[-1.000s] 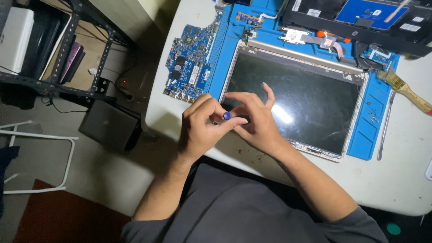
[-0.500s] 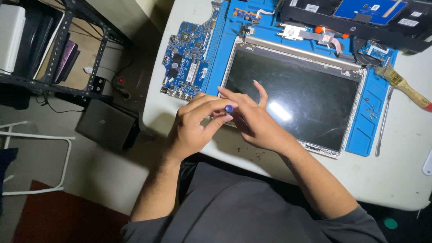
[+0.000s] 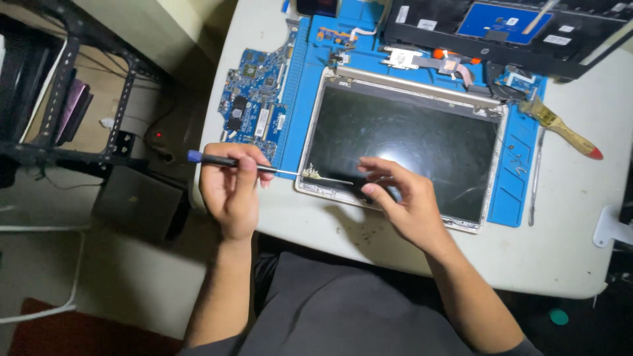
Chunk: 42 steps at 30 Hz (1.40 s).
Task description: Disassembling a laptop screen assembly by prying off the bezel and unscrewing the LCD panel.
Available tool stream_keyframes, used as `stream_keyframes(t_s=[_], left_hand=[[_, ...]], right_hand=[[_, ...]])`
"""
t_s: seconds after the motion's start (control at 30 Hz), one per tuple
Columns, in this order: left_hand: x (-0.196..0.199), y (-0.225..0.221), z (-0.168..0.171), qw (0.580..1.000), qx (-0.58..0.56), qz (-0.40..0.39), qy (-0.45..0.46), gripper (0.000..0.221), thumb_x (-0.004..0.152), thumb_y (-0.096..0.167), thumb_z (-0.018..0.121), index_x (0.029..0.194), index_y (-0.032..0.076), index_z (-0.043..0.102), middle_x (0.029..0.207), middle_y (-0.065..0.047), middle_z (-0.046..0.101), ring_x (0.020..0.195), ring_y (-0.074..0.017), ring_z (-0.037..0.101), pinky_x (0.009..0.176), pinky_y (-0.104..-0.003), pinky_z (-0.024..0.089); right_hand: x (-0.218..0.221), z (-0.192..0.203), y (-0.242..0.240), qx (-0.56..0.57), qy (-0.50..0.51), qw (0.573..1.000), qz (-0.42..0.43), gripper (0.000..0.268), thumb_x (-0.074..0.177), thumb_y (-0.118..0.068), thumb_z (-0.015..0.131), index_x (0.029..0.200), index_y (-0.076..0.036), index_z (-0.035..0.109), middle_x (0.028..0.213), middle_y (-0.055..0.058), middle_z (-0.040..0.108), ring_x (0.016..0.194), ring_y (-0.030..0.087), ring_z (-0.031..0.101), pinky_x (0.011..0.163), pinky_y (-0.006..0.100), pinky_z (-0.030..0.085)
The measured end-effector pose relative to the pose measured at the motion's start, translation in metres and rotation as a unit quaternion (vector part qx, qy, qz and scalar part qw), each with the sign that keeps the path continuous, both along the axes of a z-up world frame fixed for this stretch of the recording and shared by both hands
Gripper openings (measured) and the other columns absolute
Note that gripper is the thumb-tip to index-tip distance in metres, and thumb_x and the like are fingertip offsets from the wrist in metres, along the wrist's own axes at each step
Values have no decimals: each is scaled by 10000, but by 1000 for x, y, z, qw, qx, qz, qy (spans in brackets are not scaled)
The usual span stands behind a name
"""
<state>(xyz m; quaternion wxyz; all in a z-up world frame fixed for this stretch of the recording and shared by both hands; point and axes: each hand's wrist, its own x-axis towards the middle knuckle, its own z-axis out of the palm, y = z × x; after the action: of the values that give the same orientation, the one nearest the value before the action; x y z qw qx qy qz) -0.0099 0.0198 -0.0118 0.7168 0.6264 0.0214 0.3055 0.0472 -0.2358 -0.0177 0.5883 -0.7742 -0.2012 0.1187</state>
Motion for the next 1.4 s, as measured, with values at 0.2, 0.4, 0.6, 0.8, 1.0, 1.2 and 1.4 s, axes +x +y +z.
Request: stream_keyframes(t_s=[0.2, 0.4, 0.6, 0.8, 1.0, 1.2, 1.4], left_hand=[[8, -21, -13, 994, -95, -28, 35, 157, 1079, 206, 554, 988, 112, 466, 838, -95, 598, 606, -121, 599, 503, -179, 441], [18, -33, -31, 993, -106, -47, 31, 144, 1085, 186, 547, 1012, 101, 456, 828, -127, 573, 577, -142, 596, 487, -169, 452], [19, -30, -33, 992, -96, -46, 67, 156, 1057, 234, 608, 1064, 114, 508, 925, -101, 601, 691, -151, 578, 566, -208, 464], [25, -36, -41, 992, -82, -52, 84, 193, 1039, 245, 628, 1059, 103, 499, 915, -120, 594, 639, -159, 556, 532, -222, 425], [27, -48, -42, 990, -67, -100, 77, 112, 1043, 151, 606, 1047, 114, 500, 920, -143, 607, 671, -188, 585, 578, -251, 484], [30, -55, -32, 992, -24, -102, 74, 125, 1052, 122, 597, 1039, 86, 478, 895, -158, 595, 657, -203, 573, 582, -260, 500], [52, -79, -25, 993, 20, -116, -11, 215, 1030, 170, 647, 1016, -6, 525, 834, -231, 672, 577, -199, 645, 492, -245, 527]], right_hand=[[-21, -17, -6, 134, 99, 981, -99, 257, 834, -5, 811, 1088, -8, 776, 934, 126, 810, 799, 125, 692, 841, 328, 612], [-23, -7, -18, 153, 81, 969, -178, 65, 869, 0, 792, 927, -23, 809, 768, 90, 779, 766, 95, 653, 779, 311, 598], [-2, -5, -98, -107, -110, 923, -353, 73, 920, -49, 773, 984, -79, 790, 952, 54, 780, 913, 134, 719, 870, 251, 559], [22, -34, -173, -304, -210, 872, -321, 81, 953, -55, 774, 1022, -83, 807, 1004, 70, 787, 975, 245, 685, 873, 371, 524], [40, -50, -178, -327, -234, 867, -294, 128, 918, -24, 800, 1027, -89, 815, 985, 58, 791, 917, 244, 659, 836, 356, 514], [35, -36, -180, -292, -200, 886, -299, 215, 945, 24, 736, 1115, -88, 803, 1058, 93, 783, 974, 240, 681, 895, 364, 493], [-1, -3, -169, -197, -166, 890, -377, 145, 1044, -20, 693, 1115, -119, 772, 770, 42, 731, 650, 164, 548, 723, 298, 485]])
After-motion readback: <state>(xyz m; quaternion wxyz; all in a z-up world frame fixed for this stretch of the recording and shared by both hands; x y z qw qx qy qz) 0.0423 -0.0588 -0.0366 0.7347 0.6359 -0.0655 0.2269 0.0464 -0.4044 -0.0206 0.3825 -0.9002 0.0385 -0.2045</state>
